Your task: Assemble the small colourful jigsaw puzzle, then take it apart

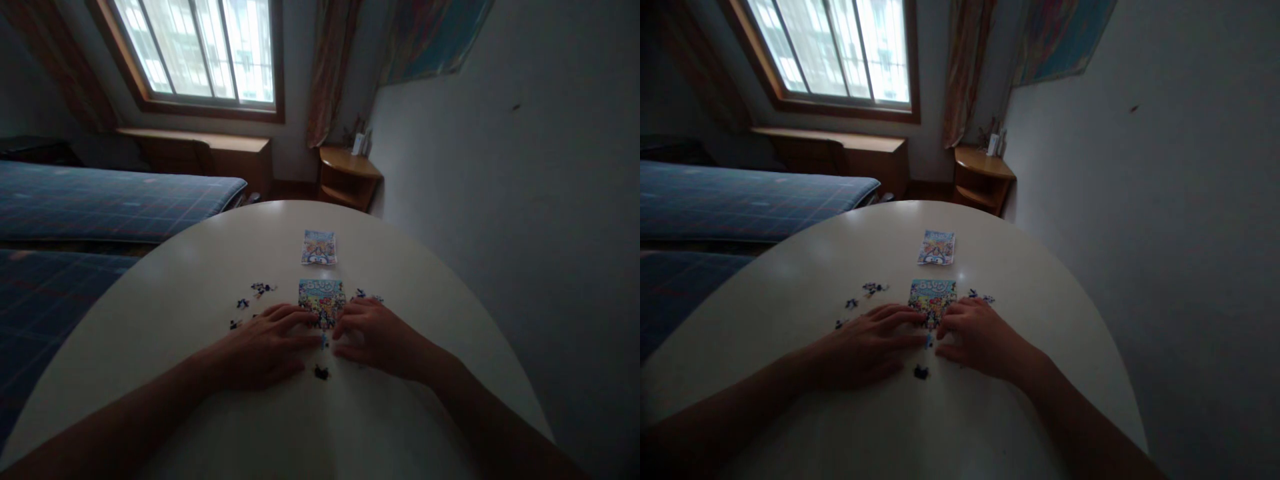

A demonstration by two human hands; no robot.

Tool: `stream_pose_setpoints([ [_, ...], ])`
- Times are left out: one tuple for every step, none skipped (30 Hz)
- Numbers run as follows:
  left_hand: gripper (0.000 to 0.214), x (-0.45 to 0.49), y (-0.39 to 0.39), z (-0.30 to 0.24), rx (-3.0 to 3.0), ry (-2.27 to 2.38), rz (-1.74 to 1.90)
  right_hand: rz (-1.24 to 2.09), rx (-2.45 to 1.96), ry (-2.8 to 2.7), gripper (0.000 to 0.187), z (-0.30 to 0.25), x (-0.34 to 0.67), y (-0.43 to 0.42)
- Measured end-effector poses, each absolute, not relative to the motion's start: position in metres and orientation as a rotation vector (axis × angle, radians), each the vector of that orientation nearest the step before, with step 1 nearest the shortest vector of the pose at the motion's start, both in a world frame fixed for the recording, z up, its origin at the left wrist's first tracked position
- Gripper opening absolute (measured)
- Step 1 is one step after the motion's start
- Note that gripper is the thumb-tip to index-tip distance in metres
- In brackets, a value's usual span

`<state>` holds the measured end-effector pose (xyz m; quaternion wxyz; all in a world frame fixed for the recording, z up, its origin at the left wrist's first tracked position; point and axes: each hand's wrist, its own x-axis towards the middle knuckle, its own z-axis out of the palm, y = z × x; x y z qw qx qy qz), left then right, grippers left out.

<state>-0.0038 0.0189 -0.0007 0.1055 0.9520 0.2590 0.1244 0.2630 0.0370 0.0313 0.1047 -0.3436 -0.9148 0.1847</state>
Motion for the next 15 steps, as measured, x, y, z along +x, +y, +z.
stream_pose_setpoints([
  [0.048, -0.004, 0.019, -0.001, 2.809, 0.763, 0.371, 0.545, -1.034, -2.704, 0.010, 0.033, 0.262, 0.035],
  [0.048, -0.004, 0.019, -0.002, 2.811, 0.763, 0.379, 0.543, -1.062, -2.709, 0.011, 0.035, 0.261, 0.032],
  [0.048, -0.004, 0.020, -0.003, 2.813, 0.760, 0.393, 0.543, -1.090, -2.712, 0.013, 0.037, 0.260, 0.029],
  [0.049, -0.004, 0.020, -0.003, 2.813, 0.753, 0.410, 0.544, -1.118, -2.709, 0.016, 0.038, 0.258, 0.025],
  [0.049, -0.004, 0.020, -0.004, 2.813, 0.744, 0.424, 0.548, -1.141, -2.704, 0.019, 0.039, 0.255, 0.021],
  [0.049, -0.004, 0.020, -0.004, 2.814, 0.735, 0.433, 0.560, -1.153, -2.700, 0.022, 0.039, 0.252, 0.017],
  [0.050, -0.004, 0.020, -0.004, 2.815, 0.725, 0.436, 0.567, -1.161, -2.697, 0.024, 0.039, 0.249, 0.013],
  [0.050, -0.003, 0.020, -0.004, 2.816, 0.718, 0.435, 0.570, -1.159, -2.703, 0.025, 0.037, 0.245, 0.009],
  [0.051, -0.003, 0.020, -0.003, 2.816, 0.713, 0.429, 0.564, -1.160, -2.712, 0.026, 0.035, 0.242, 0.006],
  [0.052, -0.003, 0.020, -0.003, 2.818, 0.711, 0.417, 0.555, -1.166, -2.719, 0.027, 0.033, 0.239, 0.004],
  [0.052, -0.003, 0.020, -0.002, 2.822, 0.709, 0.401, 0.545, -1.178, -2.727, 0.026, 0.032, 0.237, 0.002],
  [0.054, -0.003, 0.020, -0.002, 2.828, 0.706, 0.387, 0.538, -1.197, -2.732, 0.024, 0.030, 0.235, 0.002],
  [0.055, -0.003, 0.019, -0.002, 2.833, 0.704, 0.373, 0.538, -1.214, -2.737, 0.021, 0.029, 0.234, 0.002],
  [0.056, -0.003, 0.019, -0.001, 2.836, 0.702, 0.365, 0.546, -1.225, -2.744, 0.017, 0.029, 0.234, 0.002],
  [0.057, -0.003, 0.019, -0.001, 2.837, 0.700, 0.364, 0.558, -1.235, -2.749, 0.014, 0.029, 0.234, 0.003],
])
